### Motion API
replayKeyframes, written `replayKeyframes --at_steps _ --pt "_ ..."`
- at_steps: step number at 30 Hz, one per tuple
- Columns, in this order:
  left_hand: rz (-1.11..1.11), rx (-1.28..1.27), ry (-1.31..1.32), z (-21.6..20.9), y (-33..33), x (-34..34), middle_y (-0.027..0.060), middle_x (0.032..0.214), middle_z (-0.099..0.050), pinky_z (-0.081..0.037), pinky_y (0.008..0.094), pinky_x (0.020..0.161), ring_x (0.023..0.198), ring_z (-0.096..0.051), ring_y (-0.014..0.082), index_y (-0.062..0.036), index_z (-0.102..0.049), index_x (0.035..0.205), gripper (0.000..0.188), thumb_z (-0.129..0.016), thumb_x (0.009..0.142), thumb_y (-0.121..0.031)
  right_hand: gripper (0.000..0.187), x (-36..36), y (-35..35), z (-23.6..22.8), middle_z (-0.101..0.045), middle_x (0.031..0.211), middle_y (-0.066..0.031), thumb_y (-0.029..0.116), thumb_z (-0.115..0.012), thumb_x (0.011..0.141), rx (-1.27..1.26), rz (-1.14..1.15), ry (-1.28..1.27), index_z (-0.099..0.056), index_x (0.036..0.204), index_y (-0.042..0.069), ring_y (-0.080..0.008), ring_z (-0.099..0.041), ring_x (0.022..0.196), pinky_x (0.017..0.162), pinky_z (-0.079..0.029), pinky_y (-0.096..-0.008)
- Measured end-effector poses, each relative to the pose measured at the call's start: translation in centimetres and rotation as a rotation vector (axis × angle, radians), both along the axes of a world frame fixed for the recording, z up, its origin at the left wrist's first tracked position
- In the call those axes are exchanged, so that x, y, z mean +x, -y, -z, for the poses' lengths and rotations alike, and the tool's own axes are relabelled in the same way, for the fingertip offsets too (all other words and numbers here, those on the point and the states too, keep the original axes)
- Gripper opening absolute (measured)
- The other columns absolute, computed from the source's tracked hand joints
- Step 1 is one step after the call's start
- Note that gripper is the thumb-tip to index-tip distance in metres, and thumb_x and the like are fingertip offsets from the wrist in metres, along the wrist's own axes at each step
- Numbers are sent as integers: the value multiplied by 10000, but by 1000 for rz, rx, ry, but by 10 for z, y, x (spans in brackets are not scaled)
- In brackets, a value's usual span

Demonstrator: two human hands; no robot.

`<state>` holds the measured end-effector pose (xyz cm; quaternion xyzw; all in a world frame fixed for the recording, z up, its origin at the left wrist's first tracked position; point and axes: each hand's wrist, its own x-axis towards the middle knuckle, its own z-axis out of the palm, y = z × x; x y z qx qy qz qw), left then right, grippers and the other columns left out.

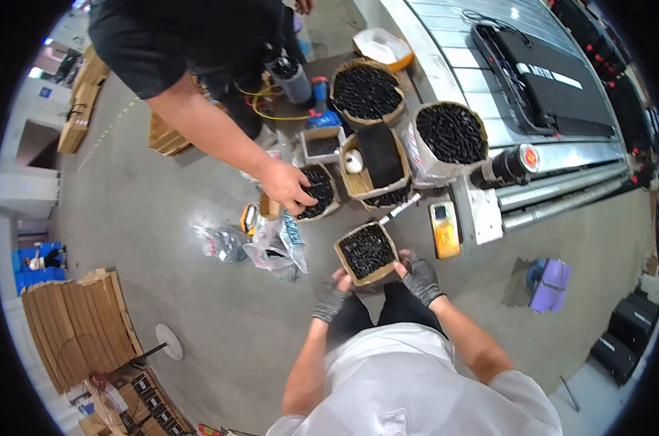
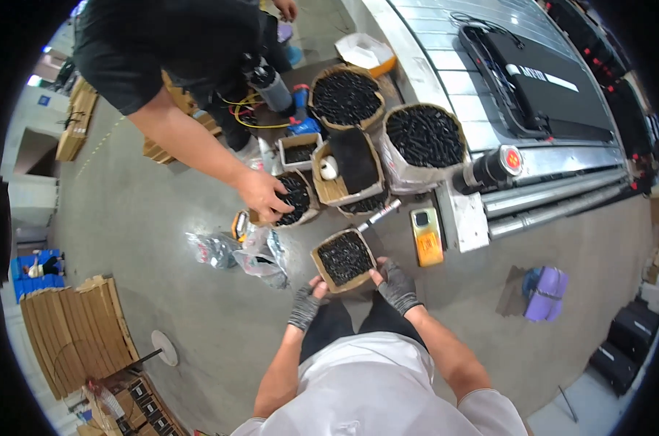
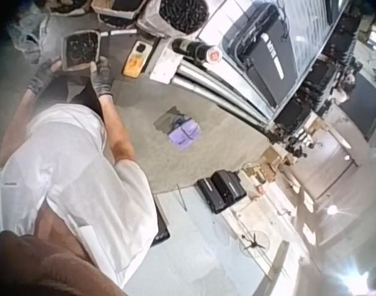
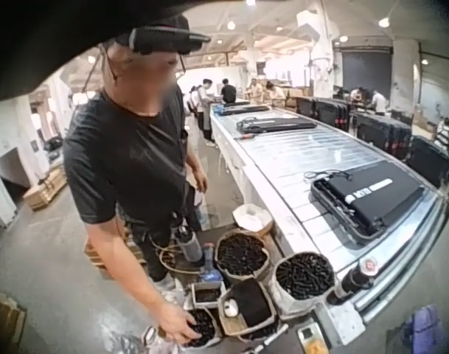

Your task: Sorting small black hardware components into containers on a workbench.

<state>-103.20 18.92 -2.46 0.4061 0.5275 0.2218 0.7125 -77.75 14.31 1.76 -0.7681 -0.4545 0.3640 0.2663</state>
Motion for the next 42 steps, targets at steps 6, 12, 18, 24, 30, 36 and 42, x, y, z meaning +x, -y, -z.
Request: replayKeyframes --at_steps 6,12,18,24,30,36,42 --pt "-31 -51 -180 13 -7 -74 85 1007 -673 -530 263 724 857 -641 139 -9 -583 1208 342 -612 930 -207 270 -27 -13 -32 -637 1001 -160 90 -604 829 274 -135 167 -599 1097 48 -318 -629 936 832 -505 -384" --pt "23 -11 -143 -8 -20 -92 68 956 -653 -507 256 714 807 -621 120 -11 -604 1169 302 -626 914 -172 549 -66 -42 2 -467 1332 -200 38 -580 762 89 -282 323 -471 1300 47 -378 -491 1187 1001 -423 -414" --pt "67 -19 -122 -2 -17 -120 68 956 -654 -507 253 731 816 -628 120 -7 -595 1174 292 -614 918 -148 633 -73 -74 12 -408 1398 -199 65 -636 739 55 -331 348 -456 1345 92 -383 -393 1287 1058 -369 -433" --pt "100 63 -142 -7 -24 -103 65 970 -659 -504 248 743 834 -630 118 -8 -594 1177 290 -610 917 -135 681 -89 -74 23 -368 1444 -198 294 -761 692 -138 -439 489 -519 1322 210 -405 -357 1311 1038 -366 -495" --pt "233 153 -107 16 -19 -42 133 1229 -534 -475 351 901 1075 -542 210 -56 -273 1457 786 -708 858 -319 679 -77 -50 24 -423 1353 -204 196 -747 689 124 -458 391 -490 1316 147 -413 -435 1208 1014 -399 -461" --pt "175 255 119 26 -30 14 134 1286 -504 -360 343 1039 1204 -470 237 -42 -308 1433 712 -607 787 -21 463 -71 -46 -22 -501 1290 -168 51 -614 777 320 -312 105 -519 1230 58 -361 -508 1175 1004 -425 -406" --pt "381 360 -342 -26 -79 19 229 1112 -631 -466 380 916 1060 -603 328 -16 -480 1323 561 -640 877 -317 296 -30 -72 -54 -649 996 -90 184 -633 893 314 280 -405 -599 1135 17 -167 -608 952 845 -487 -295"
